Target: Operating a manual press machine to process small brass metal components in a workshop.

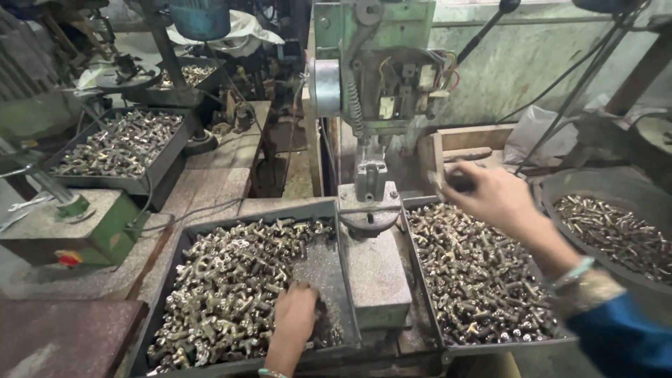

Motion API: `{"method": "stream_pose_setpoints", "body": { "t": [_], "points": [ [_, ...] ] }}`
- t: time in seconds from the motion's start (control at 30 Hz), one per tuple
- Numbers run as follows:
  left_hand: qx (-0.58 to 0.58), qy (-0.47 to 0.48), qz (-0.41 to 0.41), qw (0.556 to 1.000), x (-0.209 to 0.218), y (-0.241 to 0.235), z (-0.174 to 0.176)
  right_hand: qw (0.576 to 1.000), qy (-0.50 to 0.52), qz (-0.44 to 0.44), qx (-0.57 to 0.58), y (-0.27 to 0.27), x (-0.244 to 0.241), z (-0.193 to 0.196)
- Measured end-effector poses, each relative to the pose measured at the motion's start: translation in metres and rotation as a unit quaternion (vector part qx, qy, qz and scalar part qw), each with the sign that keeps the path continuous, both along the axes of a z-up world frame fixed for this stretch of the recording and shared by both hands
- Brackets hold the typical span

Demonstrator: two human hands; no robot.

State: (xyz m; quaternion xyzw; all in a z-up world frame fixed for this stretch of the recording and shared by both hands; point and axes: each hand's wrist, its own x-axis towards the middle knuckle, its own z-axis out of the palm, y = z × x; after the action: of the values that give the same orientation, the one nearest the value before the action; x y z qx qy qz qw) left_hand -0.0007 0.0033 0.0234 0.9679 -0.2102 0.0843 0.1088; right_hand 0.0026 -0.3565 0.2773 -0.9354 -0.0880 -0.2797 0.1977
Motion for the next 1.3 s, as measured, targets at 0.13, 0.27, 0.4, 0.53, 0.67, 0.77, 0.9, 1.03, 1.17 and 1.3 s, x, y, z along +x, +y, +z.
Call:
{"method": "stream_pose_setpoints", "body": {
  "t": [0.13, 0.27, 0.4, 0.53, 0.67, 0.77, 0.9, 1.03, 1.17, 1.3],
  "points": [
    [-0.197, -0.007, 0.074, 0.978, -0.008, -0.029, 0.086, 0.989, 0.119, -0.078, -0.033, -0.051, 0.003, 0.034],
    [-0.498, -0.073, 0.032, 0.864, -0.02, -0.086, 0.205, 0.973, -0.122, 0.062, 0.187, -0.046, 0.02, 0.103],
    [-0.443, -0.291, -0.047, 0.847, 0.027, -0.126, 0.198, 0.948, -0.183, 0.167, 0.201, -0.009, 0.036, 0.156],
    [-0.346, -0.396, -0.014, 0.85, 0.044, -0.131, 0.193, 0.945, -0.267, -0.05, -0.179, -0.009, 0.054, 0.164],
    [-0.341, -0.343, -0.008, 0.875, 0.063, -0.12, 0.174, 0.937, -0.248, -0.079, -0.234, -0.026, 0.056, 0.148],
    [-0.375, -0.321, -0.02, 0.869, 0.052, -0.123, 0.185, 0.894, -0.347, -0.079, -0.271, -0.022, 0.045, 0.14],
    [-0.394, -0.331, 0.018, 0.857, 0.044, -0.13, 0.195, 0.918, -0.302, -0.062, -0.251, -0.011, 0.036, 0.15],
    [-0.473, -0.307, -0.015, 0.826, 0.036, -0.127, 0.191, 0.927, -0.325, -0.009, -0.187, -0.009, 0.041, 0.148],
    [-0.641, -0.093, -0.024, 0.761, 0.04, -0.127, 0.181, 0.93, -0.305, -0.041, -0.199, -0.013, 0.043, 0.145],
    [-0.652, -0.101, -0.057, 0.749, 0.035, -0.129, 0.194, 0.924, -0.331, -0.045, -0.186, -0.005, 0.04, 0.15]
  ]
}}
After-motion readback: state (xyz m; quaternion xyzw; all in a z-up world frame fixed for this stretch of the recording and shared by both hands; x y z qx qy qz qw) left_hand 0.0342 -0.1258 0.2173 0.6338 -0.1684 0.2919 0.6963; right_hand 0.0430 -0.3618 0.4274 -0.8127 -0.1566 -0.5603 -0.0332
